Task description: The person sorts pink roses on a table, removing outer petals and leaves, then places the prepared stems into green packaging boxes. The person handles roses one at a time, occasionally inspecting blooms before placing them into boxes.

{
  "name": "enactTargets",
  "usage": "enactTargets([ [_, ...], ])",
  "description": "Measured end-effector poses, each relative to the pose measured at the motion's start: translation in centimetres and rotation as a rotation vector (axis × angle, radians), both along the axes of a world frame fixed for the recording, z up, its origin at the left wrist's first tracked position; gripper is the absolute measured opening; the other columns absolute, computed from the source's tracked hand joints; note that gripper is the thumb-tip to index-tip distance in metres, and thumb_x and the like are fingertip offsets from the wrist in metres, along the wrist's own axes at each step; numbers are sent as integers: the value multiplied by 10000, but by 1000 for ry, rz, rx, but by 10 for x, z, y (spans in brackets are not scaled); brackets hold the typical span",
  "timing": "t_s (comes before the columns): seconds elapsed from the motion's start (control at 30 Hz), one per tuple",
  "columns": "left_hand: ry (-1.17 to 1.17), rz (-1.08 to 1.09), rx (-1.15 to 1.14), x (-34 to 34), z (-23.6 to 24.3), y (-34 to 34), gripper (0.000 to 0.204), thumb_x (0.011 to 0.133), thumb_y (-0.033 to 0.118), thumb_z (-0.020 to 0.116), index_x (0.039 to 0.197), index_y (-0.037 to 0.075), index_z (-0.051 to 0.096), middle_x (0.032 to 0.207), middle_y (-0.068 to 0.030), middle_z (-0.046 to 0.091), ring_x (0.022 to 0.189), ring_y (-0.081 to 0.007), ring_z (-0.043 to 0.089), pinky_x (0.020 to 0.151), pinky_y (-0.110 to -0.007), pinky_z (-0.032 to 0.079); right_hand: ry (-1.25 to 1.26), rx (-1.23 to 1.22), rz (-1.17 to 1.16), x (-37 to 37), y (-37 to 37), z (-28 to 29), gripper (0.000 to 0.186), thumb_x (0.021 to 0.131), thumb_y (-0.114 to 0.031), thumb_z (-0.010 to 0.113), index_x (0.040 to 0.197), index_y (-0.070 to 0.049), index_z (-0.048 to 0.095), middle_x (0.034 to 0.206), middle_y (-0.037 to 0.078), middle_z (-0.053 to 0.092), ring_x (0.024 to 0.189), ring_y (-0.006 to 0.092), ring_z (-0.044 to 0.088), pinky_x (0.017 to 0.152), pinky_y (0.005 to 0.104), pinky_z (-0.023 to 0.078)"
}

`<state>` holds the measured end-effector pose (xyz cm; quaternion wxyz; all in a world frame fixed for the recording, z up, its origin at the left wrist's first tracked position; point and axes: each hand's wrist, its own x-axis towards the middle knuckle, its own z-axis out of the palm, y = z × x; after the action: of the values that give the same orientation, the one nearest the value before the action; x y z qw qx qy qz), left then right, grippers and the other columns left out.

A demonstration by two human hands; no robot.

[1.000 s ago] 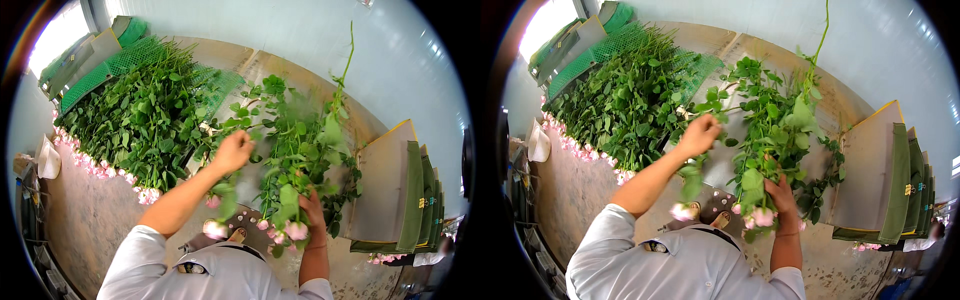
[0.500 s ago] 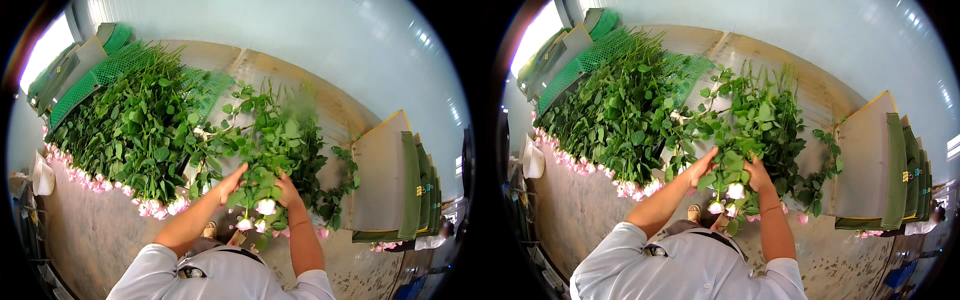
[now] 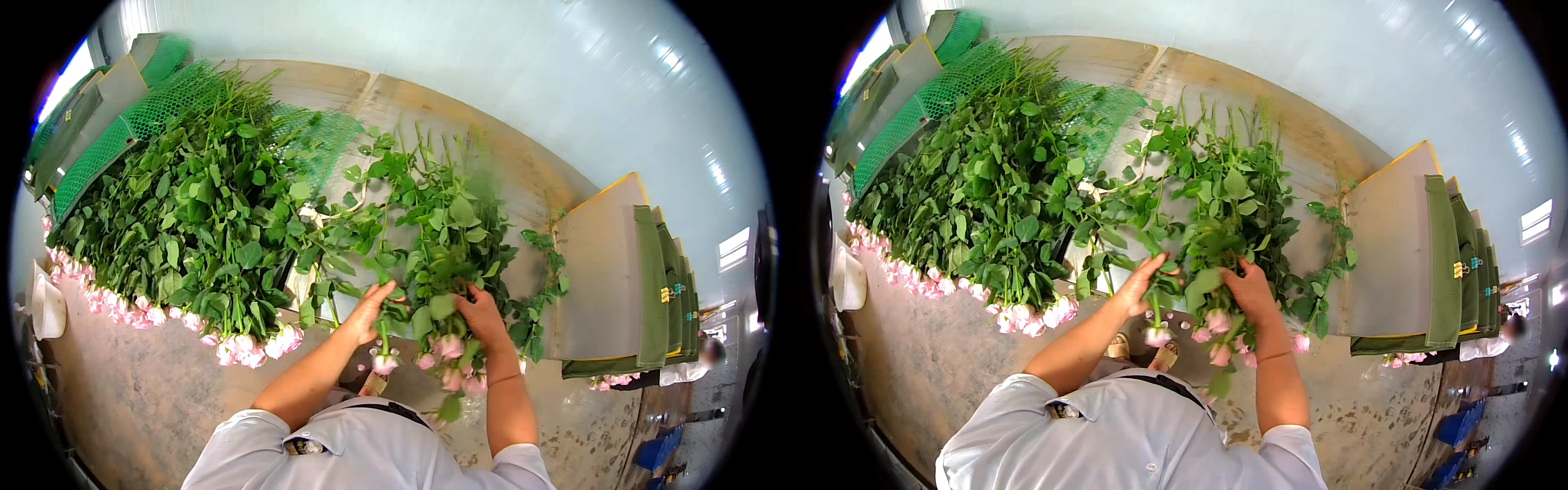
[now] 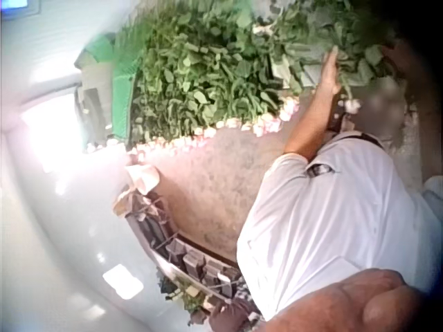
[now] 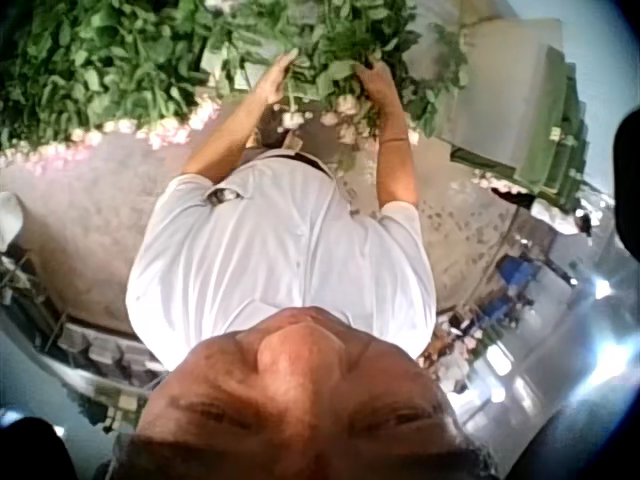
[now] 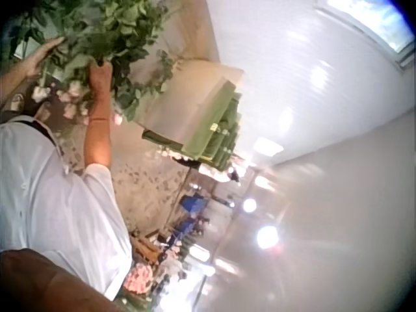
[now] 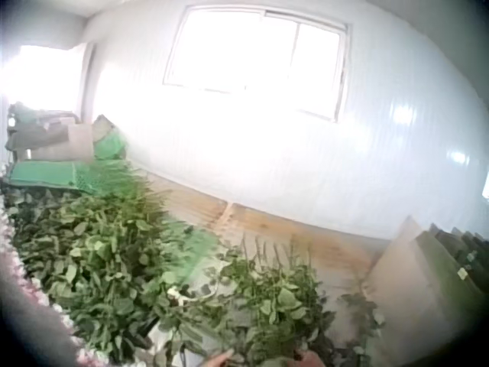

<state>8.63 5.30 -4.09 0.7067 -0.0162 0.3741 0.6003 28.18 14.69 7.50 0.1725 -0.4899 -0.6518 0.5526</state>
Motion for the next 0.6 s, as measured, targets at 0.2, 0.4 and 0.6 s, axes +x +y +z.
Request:
enactTargets([
  [0.2,22,-148,107,7,14,19,498,745,340,716,1134,85,538,1016,-86,622,879,-211,618,765,-376,512,271,-87,-166,-3,-8,33,292,858,-107,611,1116,21,562,961,86,648,699,142,598,641,263,488],
  [0.4,223,44,255,-72,68,-22,359,759,261,697,1036,76,563,866,-61,626,687,-151,614,566,-248,508,407,-85,-348,57,16,30,264,860,-106,590,1092,18,569,918,100,654,628,150,588,585,290,501],
  [0.6,1385,-18,-27,-64,37,-24,479,762,138,691,1182,-17,521,1094,-177,588,987,-300,573,858,-383,458,269,-56,-229,27,42,-22,271,865,-138,582,1066,45,578,821,66,625,652,124,547,610,296,458],
])
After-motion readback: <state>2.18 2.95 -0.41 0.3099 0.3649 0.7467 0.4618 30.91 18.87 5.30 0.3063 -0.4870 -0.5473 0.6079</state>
